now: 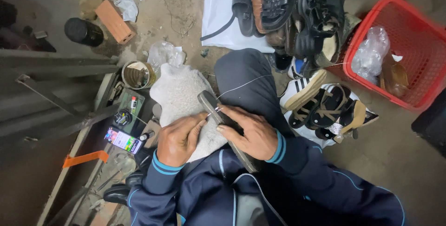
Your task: The person sits on the floor and sews a shoe sole using a needle and thread. They repeatedly push the needle through the sole and pull the thread to stitch the shoe while holding it on their lap.
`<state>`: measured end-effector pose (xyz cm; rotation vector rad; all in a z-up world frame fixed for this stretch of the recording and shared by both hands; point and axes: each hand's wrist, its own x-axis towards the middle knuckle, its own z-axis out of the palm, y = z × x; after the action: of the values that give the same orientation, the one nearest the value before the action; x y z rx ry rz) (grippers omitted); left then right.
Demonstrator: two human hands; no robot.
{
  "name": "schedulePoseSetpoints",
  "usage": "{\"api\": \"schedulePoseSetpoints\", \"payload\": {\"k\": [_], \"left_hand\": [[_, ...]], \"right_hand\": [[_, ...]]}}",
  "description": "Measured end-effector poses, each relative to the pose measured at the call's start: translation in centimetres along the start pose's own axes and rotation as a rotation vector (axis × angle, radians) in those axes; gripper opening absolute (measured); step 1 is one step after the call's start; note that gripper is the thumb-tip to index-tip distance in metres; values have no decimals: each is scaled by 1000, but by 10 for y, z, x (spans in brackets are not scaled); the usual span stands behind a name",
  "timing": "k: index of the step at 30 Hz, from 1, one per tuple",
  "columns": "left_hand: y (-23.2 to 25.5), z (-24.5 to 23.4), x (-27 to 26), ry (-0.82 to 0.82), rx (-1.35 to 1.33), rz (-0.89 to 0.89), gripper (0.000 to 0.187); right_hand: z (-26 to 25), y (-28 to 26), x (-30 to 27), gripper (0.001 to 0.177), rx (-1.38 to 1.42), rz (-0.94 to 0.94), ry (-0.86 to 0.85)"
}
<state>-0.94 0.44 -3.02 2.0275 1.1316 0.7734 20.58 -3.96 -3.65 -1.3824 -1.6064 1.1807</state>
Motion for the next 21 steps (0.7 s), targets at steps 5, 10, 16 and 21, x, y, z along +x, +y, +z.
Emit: {"api": "schedulePoseSetpoints", "payload": {"k": [5,10,16,21], "left_hand": [[5,0,-7,7,64,-23,17],[14,1,-7,-1,193,-15,17],[11,3,-11,-3,226,-27,20],[4,4,-10,44,217,19,11]], "right_hand": [[-5,11,-2,35,-412,-119,177],[-12,8,15,22,-406,-300,170],[-11,22,26,17,-403,-375,81],[-14,13,37,18,-462,-487,41]]}}
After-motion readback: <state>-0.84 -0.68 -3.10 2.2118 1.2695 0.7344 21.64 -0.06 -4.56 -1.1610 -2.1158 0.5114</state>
